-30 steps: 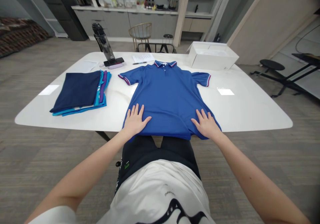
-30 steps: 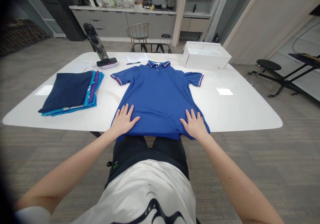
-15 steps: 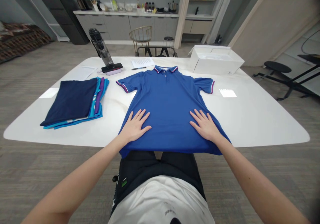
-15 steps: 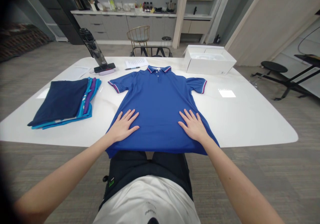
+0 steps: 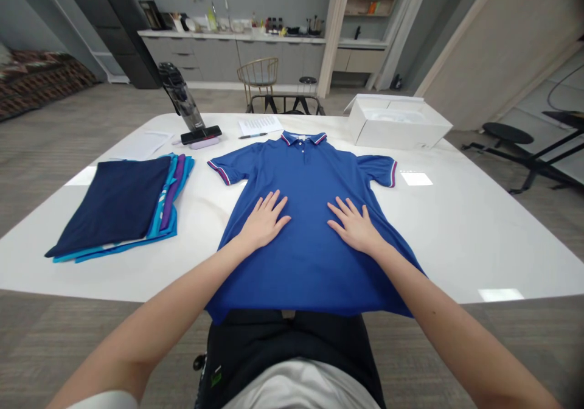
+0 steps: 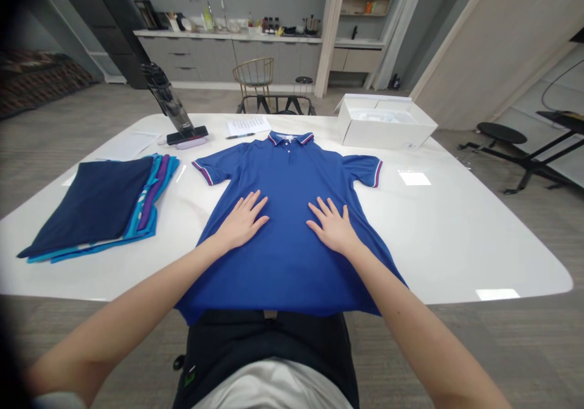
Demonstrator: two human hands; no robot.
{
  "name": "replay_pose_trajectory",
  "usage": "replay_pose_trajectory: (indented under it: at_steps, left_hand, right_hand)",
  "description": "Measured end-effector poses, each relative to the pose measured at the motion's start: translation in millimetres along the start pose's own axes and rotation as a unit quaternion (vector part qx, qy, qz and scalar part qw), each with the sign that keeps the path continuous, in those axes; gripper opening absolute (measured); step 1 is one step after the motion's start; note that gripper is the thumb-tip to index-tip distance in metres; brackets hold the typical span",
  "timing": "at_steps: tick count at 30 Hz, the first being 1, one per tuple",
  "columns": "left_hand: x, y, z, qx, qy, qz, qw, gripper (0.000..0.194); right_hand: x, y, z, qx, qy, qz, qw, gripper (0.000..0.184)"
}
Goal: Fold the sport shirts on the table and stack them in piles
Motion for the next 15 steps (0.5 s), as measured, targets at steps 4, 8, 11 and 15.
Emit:
replay_pose_trajectory:
  at_steps: [4,8,11,15]
  left_hand:
    - [12.4,-16,0,-0.019,-0.014,-0.009,1.000,0.068]
    - [11.2,-18,19,-0.028,-0.008,-0.016,0.999,0.068]
    - [-3.6,-28,4,-0.049,0.023,-0.016,0.998,0.067]
    - [-24.6,-55,-59,-0.105,0.067,-0.028,0.992,0.070]
  right_hand:
    - [13,9,5,0.020,-0.012,0.006,1.000,0.065]
    - [10,15,22,0.008,-0.019,0.001,1.000,0.066]
    - [-8,22,3,-0.004,0.009,-0.015,1.000,0.066]
    - [-28,46,-67,0.036,0.046,-0.039,0.998,0.068]
Point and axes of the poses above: each hand's wrist, its own z-axis away from the middle knuckle, its own x-axis out of the palm, y = z × x, the point moved 9 cm from there along -z, towards the middle knuckle, and after that the axes turned 2 degrees about -z, right-handed, at the moved point
